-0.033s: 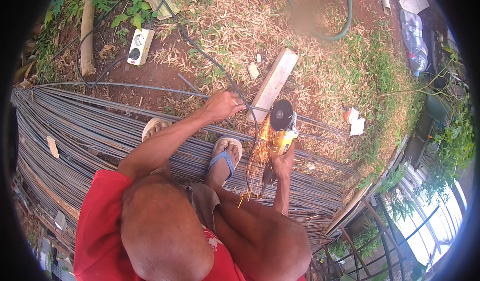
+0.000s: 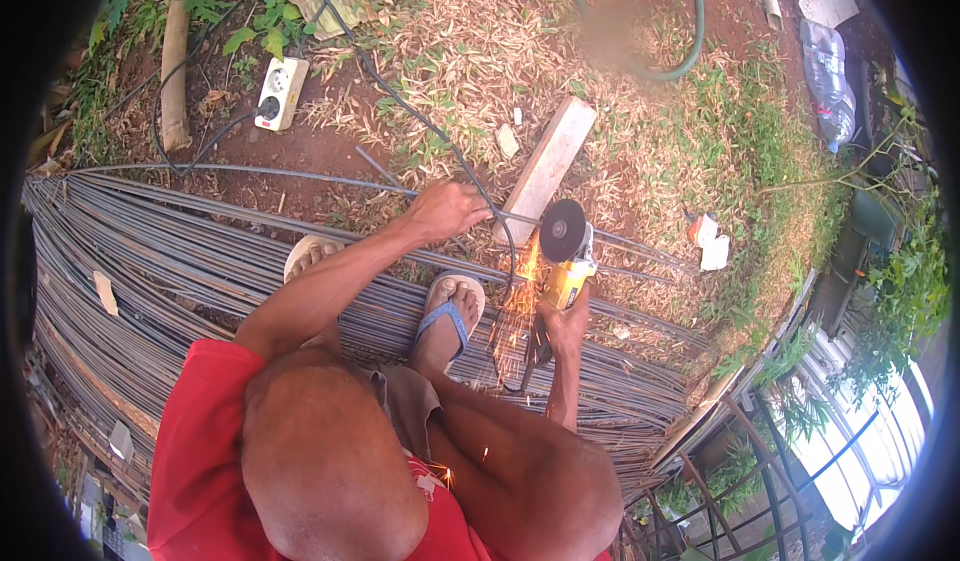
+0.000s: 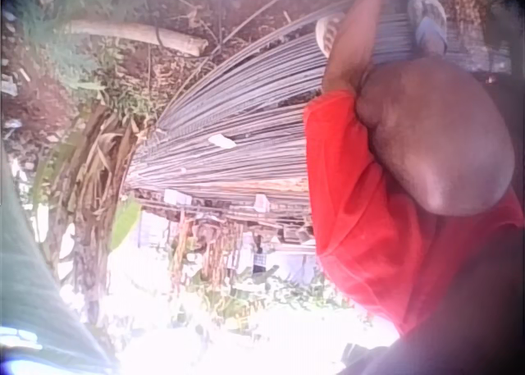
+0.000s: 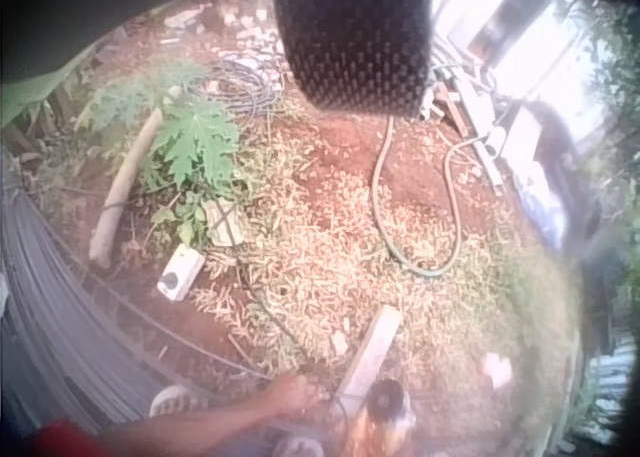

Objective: The person positions a metal rod on a wooden block and uses an angle grinder to cut it, producing sparks. The person repeats the cutting process on multiple rods laid out on the ground.

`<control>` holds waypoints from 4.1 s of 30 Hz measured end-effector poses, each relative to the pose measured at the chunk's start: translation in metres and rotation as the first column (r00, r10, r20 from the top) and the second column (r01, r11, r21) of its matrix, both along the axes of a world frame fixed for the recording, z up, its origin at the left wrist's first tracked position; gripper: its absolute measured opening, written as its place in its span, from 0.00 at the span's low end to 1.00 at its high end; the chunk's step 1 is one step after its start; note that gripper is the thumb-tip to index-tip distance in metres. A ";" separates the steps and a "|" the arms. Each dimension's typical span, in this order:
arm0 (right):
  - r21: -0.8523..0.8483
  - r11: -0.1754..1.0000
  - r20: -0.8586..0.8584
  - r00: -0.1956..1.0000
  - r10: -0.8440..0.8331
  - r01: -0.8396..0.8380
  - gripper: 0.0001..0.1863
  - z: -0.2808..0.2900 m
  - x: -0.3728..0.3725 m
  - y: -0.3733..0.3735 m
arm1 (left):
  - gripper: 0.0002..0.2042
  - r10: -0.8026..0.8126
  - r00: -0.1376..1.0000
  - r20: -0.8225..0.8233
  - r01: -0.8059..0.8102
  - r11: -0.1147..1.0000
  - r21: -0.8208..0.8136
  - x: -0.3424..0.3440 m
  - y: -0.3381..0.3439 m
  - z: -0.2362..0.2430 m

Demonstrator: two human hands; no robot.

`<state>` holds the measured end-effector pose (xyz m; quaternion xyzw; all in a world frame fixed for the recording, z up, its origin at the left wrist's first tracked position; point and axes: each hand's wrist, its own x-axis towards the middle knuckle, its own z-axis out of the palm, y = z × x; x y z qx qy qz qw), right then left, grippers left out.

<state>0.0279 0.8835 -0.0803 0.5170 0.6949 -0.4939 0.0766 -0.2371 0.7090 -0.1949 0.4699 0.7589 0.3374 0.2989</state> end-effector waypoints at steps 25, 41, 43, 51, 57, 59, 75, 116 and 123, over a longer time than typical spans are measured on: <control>0.020 1.000 0.083 0.996 0.015 -0.017 0.34 0.008 0.000 -0.005 | 0.14 -0.027 1.000 0.011 0.027 0.999 -0.036 -0.004 0.005 -0.005; 0.005 1.000 0.083 0.997 -0.006 0.006 0.32 0.008 -0.014 -0.005 | 0.15 -0.011 1.000 0.000 0.011 0.999 -0.032 -0.004 0.000 -0.007; 0.029 0.999 0.094 0.995 0.027 -0.029 0.33 0.009 -0.006 -0.007 | 0.16 -0.022 1.000 -0.012 0.022 0.999 -0.029 -0.005 0.001 -0.006; 0.061 0.998 0.106 0.994 0.013 -0.019 0.32 0.006 -0.013 -0.004 | 0.15 -0.014 1.000 -0.027 0.014 1.000 -0.008 -0.004 0.003 -0.002; 0.038 0.999 0.137 0.990 0.030 -0.035 0.33 0.007 -0.014 -0.002 | 0.14 0.000 1.000 -0.028 0.000 1.000 0.001 -0.004 0.003 -0.004; 0.033 0.999 0.093 0.995 0.028 -0.031 0.33 0.009 -0.010 -0.005 | 0.14 -0.011 1.000 -0.025 0.011 1.000 -0.002 -0.005 0.003 -0.001; 0.060 0.998 0.004 1.000 0.006 -0.006 0.33 0.001 -0.011 -0.003 | 0.15 -0.047 0.998 -0.040 0.047 0.999 -0.010 -0.002 0.008 -0.010; 0.102 0.995 0.073 0.997 0.009 -0.017 0.33 -0.003 -0.007 -0.005 | 0.16 -0.076 0.997 -0.015 0.076 0.997 -0.029 -0.007 0.006 -0.001; 0.055 0.999 0.047 0.999 -0.004 0.001 0.35 -0.003 -0.008 -0.005 | 0.17 -0.065 0.997 -0.050 0.064 0.998 -0.012 -0.005 0.003 -0.008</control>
